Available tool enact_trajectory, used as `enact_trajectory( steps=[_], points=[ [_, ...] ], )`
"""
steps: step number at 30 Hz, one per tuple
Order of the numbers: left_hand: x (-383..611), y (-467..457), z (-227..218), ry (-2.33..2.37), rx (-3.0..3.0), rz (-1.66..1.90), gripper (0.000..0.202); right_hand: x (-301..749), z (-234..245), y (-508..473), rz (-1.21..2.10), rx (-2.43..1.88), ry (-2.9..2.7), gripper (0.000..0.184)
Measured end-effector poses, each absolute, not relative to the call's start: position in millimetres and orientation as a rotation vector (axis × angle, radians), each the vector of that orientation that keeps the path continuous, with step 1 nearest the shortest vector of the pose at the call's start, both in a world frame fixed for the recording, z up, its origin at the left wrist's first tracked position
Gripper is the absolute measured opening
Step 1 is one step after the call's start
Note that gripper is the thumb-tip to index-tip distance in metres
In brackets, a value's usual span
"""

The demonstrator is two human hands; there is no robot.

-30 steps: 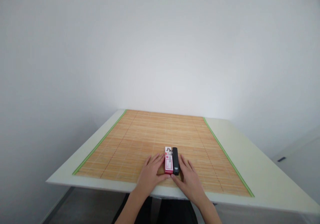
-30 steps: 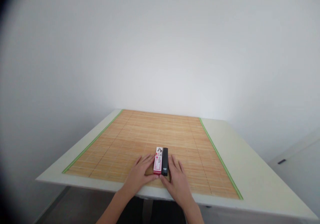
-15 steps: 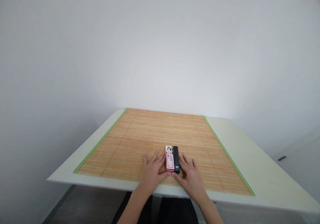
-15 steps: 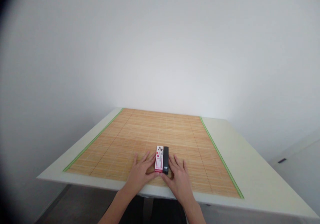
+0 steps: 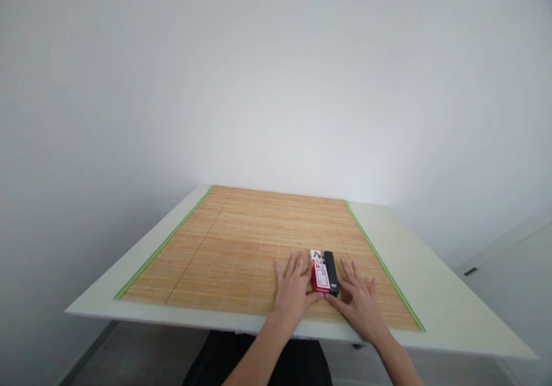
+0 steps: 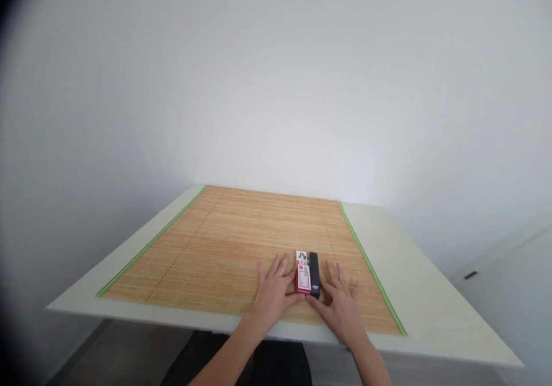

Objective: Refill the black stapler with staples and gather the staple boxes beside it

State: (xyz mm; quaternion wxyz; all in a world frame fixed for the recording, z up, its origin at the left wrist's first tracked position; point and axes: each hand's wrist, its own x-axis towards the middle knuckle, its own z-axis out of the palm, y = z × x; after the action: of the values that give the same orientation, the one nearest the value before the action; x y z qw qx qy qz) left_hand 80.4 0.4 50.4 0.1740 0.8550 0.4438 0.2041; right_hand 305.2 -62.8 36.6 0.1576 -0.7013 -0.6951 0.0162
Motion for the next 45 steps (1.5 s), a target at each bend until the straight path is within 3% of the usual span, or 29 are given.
enact_trajectory(
  steps=[12, 45],
  points=[
    [151.4, -9.2, 56.3, 1.192, 2.448, 0.59, 0.075, 384.2, 37.8, -74.7, 0.087, -2.071, -1.966, 0.063],
    [148.6, -11.6, 50.0, 1.187, 2.368, 0.695, 0.07, 389.3, 34.3, -76.5, 0.181, -2.02, -1.963, 0.066]
  ],
)
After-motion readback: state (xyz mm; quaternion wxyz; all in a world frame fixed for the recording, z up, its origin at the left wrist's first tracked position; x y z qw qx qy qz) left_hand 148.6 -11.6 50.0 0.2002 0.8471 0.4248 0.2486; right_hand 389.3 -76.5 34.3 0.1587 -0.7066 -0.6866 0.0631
